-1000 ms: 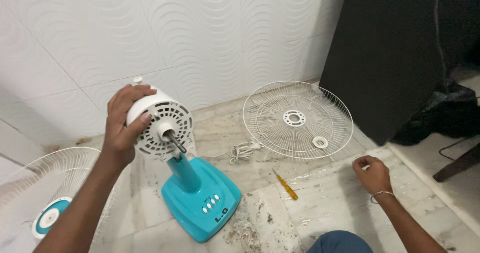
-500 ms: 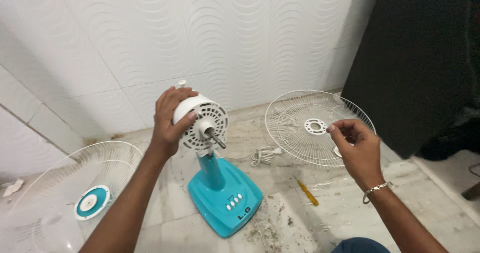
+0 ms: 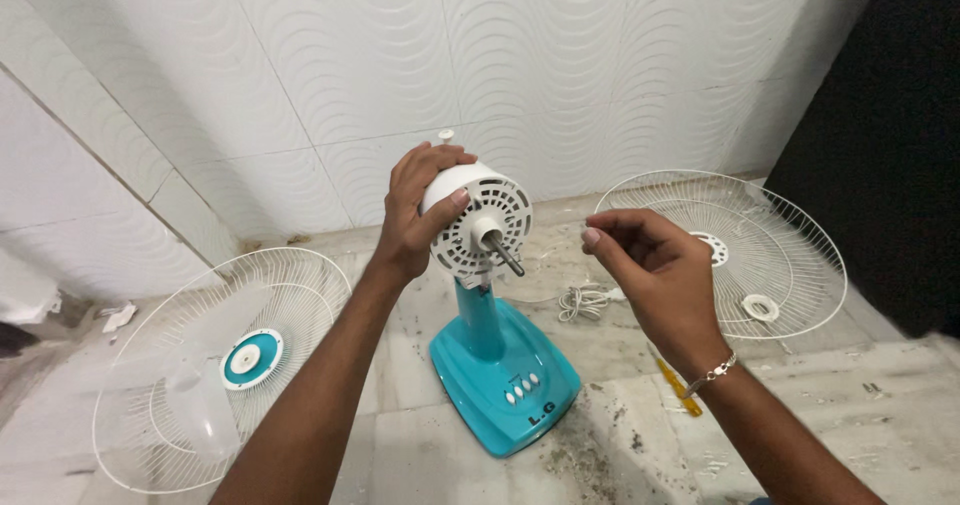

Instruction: The person disassembles a teal LG pedestal fan by removing the rear grille and motor housing. They use a yellow screwdriver to loosen and remove screws from the motor assembly while sitting on the floor.

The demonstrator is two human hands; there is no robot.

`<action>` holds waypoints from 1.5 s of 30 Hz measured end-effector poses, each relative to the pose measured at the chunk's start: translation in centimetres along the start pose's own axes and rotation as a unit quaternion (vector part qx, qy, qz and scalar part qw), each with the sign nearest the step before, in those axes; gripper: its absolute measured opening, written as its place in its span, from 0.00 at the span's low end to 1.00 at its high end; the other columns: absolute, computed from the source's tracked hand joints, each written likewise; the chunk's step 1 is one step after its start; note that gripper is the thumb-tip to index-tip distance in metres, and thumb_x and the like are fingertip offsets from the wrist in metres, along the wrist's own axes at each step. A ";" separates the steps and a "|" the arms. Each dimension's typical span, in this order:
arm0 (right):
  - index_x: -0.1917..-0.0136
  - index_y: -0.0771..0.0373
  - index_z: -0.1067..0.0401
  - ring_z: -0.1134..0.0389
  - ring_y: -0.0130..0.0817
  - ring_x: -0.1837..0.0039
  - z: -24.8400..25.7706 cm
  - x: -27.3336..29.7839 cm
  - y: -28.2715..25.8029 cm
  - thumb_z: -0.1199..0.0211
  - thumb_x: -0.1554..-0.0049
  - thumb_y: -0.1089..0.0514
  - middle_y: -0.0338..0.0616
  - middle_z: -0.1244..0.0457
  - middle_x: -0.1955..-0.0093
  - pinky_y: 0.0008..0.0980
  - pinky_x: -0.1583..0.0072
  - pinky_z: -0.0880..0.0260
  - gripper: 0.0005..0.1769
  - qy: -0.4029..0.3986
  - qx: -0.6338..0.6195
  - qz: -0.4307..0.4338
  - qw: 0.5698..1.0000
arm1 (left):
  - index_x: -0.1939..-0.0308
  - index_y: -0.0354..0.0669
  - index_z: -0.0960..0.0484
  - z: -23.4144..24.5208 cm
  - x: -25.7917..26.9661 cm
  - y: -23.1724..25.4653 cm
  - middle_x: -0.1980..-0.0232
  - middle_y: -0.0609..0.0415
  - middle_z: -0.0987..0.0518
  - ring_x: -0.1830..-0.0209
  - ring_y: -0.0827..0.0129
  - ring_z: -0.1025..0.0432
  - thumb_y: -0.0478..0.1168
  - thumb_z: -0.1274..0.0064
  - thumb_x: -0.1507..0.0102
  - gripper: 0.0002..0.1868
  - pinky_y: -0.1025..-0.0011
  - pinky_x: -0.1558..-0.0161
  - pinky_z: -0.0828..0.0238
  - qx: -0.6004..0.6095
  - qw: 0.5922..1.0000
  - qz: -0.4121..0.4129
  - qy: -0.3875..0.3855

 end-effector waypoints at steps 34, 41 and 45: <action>0.49 0.69 0.20 0.25 0.24 0.54 -10.3 -6.8 -1.6 0.29 0.45 0.62 0.45 0.26 0.55 0.24 0.51 0.21 0.11 -0.137 0.005 0.015 0.990 | 0.48 0.37 0.18 1.2 -1.3 -2.7 0.49 0.47 0.21 0.44 0.59 0.30 0.53 0.50 0.39 0.26 0.63 0.36 0.37 0.089 0.994 0.054 0.029; 0.48 0.69 0.21 0.24 0.26 0.54 -10.6 -6.7 -1.4 0.30 0.45 0.61 0.47 0.26 0.55 0.24 0.52 0.20 0.13 -0.121 0.026 0.015 0.992 | 0.47 0.40 0.18 1.3 -1.2 -2.4 0.43 0.48 0.20 0.34 0.56 0.34 0.54 0.50 0.37 0.24 0.59 0.28 0.47 0.042 0.998 0.038 0.030; 0.47 0.70 0.21 0.24 0.26 0.54 -10.6 -6.6 -1.3 0.30 0.44 0.61 0.47 0.26 0.55 0.25 0.53 0.20 0.13 -0.123 0.022 0.028 0.992 | 0.45 0.40 0.18 1.3 -1.2 -2.4 0.41 0.49 0.19 0.30 0.55 0.34 0.53 0.50 0.36 0.24 0.56 0.21 0.56 0.017 0.999 0.023 0.016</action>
Point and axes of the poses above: each hand's wrist, its own x-axis away from the middle knuckle, its own z-axis out of the back of the hand, y = z × x, the point moved 7 cm from there along -x, towards the middle knuckle
